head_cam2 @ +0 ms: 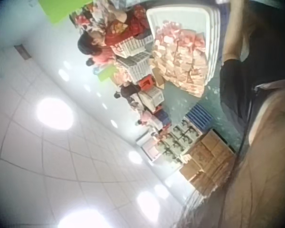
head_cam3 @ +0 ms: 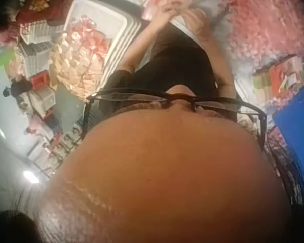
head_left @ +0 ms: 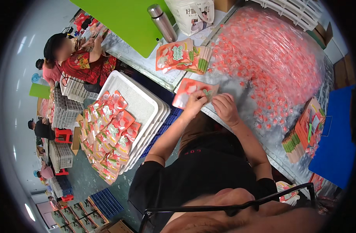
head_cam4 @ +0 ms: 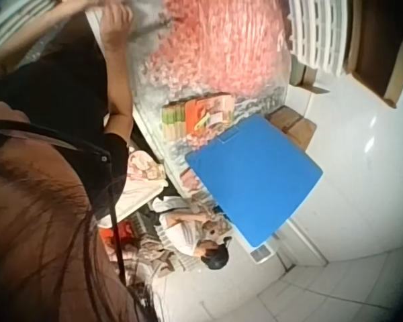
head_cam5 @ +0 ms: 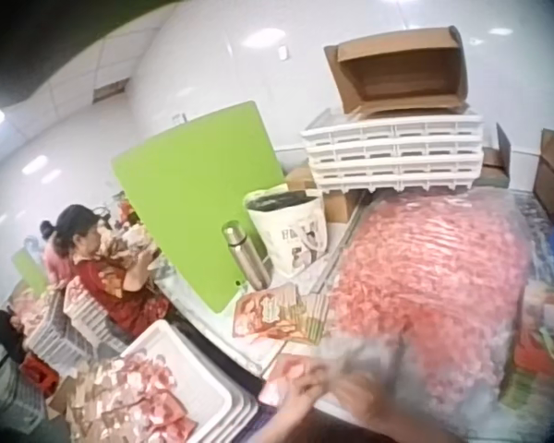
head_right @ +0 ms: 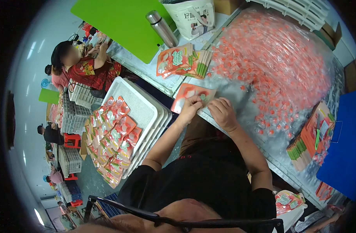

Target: Filling small plastic pouches with pink items and then packing them into a cardboard box.

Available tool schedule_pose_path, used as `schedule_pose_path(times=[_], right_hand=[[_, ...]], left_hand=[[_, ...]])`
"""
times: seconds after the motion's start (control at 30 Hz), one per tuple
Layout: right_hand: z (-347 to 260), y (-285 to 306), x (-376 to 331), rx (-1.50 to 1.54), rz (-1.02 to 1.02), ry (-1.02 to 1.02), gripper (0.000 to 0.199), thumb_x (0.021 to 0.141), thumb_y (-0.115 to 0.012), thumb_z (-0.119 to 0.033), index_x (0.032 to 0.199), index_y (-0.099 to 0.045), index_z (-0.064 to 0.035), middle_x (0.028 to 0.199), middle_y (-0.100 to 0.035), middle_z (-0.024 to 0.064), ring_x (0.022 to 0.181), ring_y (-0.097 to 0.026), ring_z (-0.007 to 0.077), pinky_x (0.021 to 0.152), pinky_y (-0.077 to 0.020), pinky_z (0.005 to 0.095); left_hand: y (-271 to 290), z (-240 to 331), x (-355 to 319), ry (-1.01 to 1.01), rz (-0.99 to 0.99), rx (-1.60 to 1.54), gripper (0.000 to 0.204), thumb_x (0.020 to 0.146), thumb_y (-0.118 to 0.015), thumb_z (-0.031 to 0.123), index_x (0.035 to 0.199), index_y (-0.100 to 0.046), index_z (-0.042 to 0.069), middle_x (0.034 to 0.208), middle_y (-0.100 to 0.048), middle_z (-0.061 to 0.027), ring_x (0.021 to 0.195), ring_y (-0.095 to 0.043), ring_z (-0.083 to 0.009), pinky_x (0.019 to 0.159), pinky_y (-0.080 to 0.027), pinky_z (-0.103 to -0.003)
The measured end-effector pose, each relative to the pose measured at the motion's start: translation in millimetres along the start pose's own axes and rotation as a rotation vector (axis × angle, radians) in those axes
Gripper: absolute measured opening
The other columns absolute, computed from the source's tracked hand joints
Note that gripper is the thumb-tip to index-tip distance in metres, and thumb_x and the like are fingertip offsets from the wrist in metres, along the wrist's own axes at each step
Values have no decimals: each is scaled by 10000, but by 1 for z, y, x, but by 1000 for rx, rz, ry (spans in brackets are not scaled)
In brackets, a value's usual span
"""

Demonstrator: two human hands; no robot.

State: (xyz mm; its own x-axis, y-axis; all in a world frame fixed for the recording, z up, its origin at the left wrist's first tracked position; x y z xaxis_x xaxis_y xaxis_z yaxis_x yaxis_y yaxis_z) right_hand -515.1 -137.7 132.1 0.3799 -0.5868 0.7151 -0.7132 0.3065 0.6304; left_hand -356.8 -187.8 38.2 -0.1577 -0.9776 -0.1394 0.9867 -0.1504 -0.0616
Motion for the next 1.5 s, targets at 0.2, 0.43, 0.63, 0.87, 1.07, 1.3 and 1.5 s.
schedule_pose_path(times=[0.2, 0.43, 0.63, 0.87, 1.07, 1.3, 1.5], right_hand=[[0, -20, -18, 29, -202, -16, 191, 824, -766, -125, 987, -701, -50, 1056, -674, 77, 1054, -629, 273, 975, -452, 433], [7, -31, -22, 370, -359, -125, 272, 825, -747, -132, 1054, -666, -10, 1091, -686, 160, 1034, -658, 371, 924, -520, 464], [14, -56, -49, 495, -594, -309, 350, 831, -730, -245, 1111, -674, -44, 1096, -703, 176, 989, -687, 369, 936, -521, 459], [-1, -31, -29, 576, -733, -349, 283, 899, -664, -292, 1058, -662, -58, 1100, -694, 146, 1059, -645, 331, 927, -517, 459], [-18, 11, -6, 693, -671, -223, 328, 920, -670, -334, 1124, -690, -78, 1053, -706, 154, 1081, -655, 353, 949, -515, 473], [22, 23, 7, 723, -236, -314, 263, 900, -716, -282, 953, -706, -24, 1002, -722, 125, 955, -671, 334, 885, -517, 457], [100, -39, 65, -177, 98, -226, 373, 888, -748, -355, 1189, -729, -136, 1379, -619, 88, 1324, -519, 328, 1048, -419, 568]], left_hand=[[-3, -36, -15, 10, 165, 139, 75, 878, -652, 73, 816, -643, 33, 718, -603, 9, 663, -540, -85, 588, -436, -273], [-21, 17, -27, -214, 123, 413, 68, 854, -632, 11, 811, -579, 15, 746, -582, -40, 671, -559, -133, 607, -447, -291], [-63, 69, -48, -438, 10, 653, 90, 813, -667, 5, 787, -581, -1, 823, -581, -131, 713, -617, -266, 617, -483, -371], [-86, 100, -60, -284, -205, 606, 111, 833, -682, 4, 823, -572, 9, 900, -599, -134, 934, -626, -290, 823, -505, -391], [-80, 79, -53, -40, -882, 671, 1313, 661, -865, 145, 1676, -35, 89, 1678, -235, -240, 1552, -282, -345, 1236, -278, -399], [-38, 58, -45, 196, -639, 163, 985, 694, -695, 32, 1600, -312, 31, 1452, -501, -87, 1341, -457, -168, 1122, -361, -306], [9, 47, -58, 95, -193, -3, 791, 719, -659, -41, 1482, -461, 18, 1300, -613, -34, 1239, -547, -146, 1087, -400, -309]])
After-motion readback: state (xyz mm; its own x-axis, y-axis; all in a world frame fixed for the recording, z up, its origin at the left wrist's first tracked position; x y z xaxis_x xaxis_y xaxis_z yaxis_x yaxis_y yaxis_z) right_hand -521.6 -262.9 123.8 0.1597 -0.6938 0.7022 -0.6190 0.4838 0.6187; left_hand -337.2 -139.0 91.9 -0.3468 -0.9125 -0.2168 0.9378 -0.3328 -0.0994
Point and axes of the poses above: each hand's wrist, its own x-axis towards the middle knuckle, its own y-axis out of the back of the hand, z = x × y, the point moved 8 cm from there along x, towards the middle knuckle
